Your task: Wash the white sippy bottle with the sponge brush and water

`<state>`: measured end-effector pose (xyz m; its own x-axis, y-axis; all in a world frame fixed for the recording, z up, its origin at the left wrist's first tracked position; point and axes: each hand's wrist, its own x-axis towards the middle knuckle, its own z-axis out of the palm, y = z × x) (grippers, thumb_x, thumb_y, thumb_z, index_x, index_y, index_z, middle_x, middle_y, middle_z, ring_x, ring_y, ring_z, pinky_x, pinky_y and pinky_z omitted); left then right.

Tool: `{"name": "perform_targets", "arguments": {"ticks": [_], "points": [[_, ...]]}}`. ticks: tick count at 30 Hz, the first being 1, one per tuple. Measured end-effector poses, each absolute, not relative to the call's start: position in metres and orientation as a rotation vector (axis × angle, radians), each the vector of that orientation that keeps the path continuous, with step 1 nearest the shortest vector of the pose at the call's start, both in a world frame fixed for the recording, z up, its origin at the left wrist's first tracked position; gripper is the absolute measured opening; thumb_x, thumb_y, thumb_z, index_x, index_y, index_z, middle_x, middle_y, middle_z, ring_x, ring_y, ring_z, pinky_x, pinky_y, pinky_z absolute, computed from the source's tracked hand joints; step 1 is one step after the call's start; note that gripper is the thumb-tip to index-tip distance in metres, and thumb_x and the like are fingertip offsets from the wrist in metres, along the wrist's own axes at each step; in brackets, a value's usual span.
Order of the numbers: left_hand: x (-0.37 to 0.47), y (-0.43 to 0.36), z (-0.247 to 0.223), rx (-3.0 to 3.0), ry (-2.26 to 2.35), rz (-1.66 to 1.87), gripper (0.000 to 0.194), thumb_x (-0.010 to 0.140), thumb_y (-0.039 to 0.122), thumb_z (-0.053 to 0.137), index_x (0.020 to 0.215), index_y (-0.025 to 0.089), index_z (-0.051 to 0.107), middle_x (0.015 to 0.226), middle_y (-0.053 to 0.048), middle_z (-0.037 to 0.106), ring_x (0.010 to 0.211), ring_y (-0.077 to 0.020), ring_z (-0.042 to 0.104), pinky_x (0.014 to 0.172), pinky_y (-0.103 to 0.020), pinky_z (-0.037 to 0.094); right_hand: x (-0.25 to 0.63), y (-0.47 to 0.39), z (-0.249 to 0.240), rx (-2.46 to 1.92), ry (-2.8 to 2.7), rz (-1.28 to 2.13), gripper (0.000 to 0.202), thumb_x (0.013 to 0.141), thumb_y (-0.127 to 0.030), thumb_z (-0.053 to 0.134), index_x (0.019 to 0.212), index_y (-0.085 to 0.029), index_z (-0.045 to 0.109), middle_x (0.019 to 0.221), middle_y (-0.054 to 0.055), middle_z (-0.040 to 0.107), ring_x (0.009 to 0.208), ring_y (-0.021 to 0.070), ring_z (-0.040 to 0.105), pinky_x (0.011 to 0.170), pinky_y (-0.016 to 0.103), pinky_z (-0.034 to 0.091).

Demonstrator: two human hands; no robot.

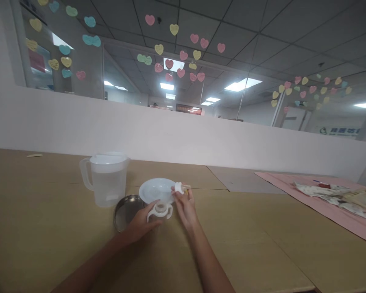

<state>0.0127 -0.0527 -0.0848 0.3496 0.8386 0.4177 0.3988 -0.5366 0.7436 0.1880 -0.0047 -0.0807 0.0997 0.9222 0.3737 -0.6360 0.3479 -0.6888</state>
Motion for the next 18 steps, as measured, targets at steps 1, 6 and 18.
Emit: {"name": "perform_targets", "arguments": {"ticks": [1,6,18], "points": [[0.013,-0.053,-0.084,2.089,1.074,1.092,0.060,0.071,0.041,0.059,0.125,0.020,0.044,0.117,-0.006,0.058,0.099,-0.0234,0.054,0.085,-0.031,0.041,0.190,-0.003,-0.081,-0.359,-0.808,1.213,0.041,0.060,-0.020,0.073,0.095,-0.023,0.052,0.096,0.000,0.063,0.097,0.0151,0.059,0.087,0.030,0.048],[0.012,-0.055,-0.081,2.055,1.055,1.045,0.058,0.071,0.035,0.059,0.125,0.020,0.044,0.110,-0.004,0.062,0.093,-0.0217,0.057,0.083,-0.030,0.041,0.198,0.006,-0.084,-0.303,-0.604,1.208,0.035,0.059,-0.016,0.073,0.083,-0.022,0.049,0.092,-0.002,0.062,0.096,0.0121,0.059,0.090,0.025,0.047],[0.011,-0.055,-0.082,2.067,1.018,1.084,0.056,0.071,0.037,0.060,0.122,0.021,0.046,0.116,-0.004,0.059,0.103,-0.0225,0.054,0.090,-0.031,0.039,0.185,0.028,-0.105,-0.416,-0.462,1.053,0.035,0.055,-0.016,0.076,0.076,-0.020,0.047,0.079,-0.002,0.062,0.083,0.0133,0.062,0.081,0.026,0.053]]}}
